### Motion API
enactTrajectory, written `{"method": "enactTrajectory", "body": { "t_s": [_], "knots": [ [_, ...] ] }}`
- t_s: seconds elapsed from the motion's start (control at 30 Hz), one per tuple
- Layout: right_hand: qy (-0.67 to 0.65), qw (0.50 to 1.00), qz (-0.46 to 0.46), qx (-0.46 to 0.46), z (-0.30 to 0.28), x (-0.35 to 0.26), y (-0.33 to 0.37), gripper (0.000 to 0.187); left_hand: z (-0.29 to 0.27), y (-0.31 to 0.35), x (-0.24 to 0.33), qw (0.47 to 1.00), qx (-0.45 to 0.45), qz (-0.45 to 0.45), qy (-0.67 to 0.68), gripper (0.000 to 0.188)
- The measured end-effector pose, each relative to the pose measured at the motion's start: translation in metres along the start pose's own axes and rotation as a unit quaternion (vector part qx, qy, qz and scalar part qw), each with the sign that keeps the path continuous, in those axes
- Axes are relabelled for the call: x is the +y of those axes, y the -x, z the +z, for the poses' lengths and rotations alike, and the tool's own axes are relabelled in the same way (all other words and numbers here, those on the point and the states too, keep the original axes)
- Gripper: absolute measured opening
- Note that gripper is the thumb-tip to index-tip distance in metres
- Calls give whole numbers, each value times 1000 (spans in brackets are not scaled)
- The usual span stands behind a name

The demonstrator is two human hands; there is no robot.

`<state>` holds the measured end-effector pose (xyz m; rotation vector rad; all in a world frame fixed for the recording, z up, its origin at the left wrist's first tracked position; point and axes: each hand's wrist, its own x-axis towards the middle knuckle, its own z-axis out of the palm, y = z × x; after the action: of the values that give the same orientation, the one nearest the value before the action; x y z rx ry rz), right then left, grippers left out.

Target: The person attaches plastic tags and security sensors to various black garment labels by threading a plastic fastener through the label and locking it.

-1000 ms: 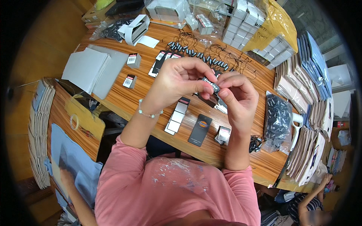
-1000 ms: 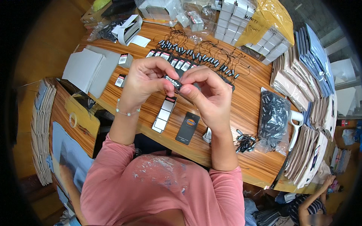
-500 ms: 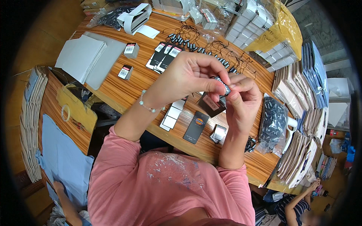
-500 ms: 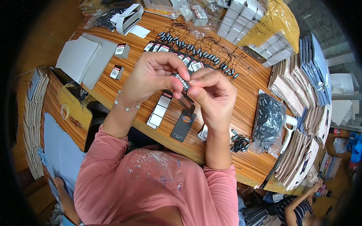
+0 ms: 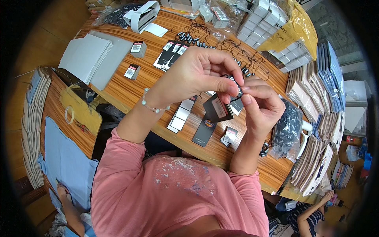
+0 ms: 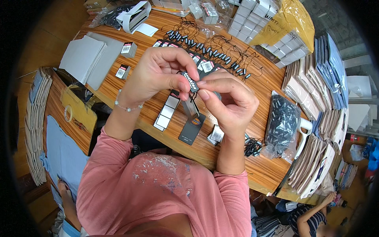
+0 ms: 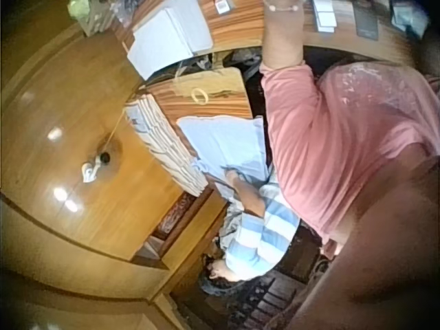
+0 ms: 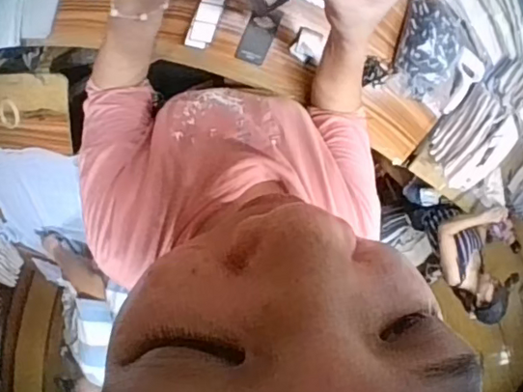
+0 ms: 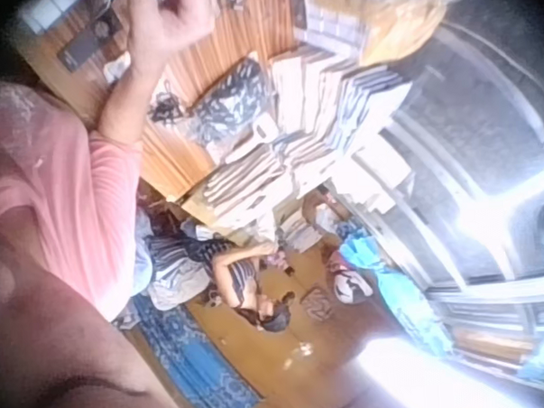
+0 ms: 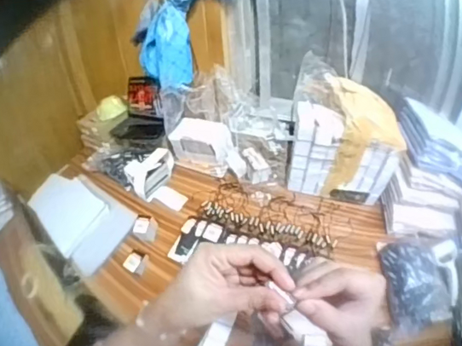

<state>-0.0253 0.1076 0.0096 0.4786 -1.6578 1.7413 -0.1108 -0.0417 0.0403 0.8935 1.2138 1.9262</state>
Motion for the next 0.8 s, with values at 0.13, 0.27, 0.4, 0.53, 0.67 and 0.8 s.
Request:
{"method": "enactTrajectory", "body": {
  "t_s": [0.13,0.27,0.4,0.53,0.67,0.8],
  "knots": [
    [20,1000,7,-8,-1,-6,-1,11,3,1,5,1000,0,-19,-5,13],
    [29,999,13,-16,-3,-10,0,11,7,3,6,1000,5,-21,-13,13],
    [37,999,19,-25,-4,-14,0,11,8,2,7,1000,-9,-16,-13,13],
    [73,997,26,-17,-3,-21,2,10,10,2,8,1000,-11,-11,-21,12],
    [94,996,7,1,2,-25,2,10,13,3,11,1000,-5,-15,-22,12],
    [105,994,-3,14,3,-24,3,9,13,3,12,1000,-9,-6,-28,13]
  ]
}}
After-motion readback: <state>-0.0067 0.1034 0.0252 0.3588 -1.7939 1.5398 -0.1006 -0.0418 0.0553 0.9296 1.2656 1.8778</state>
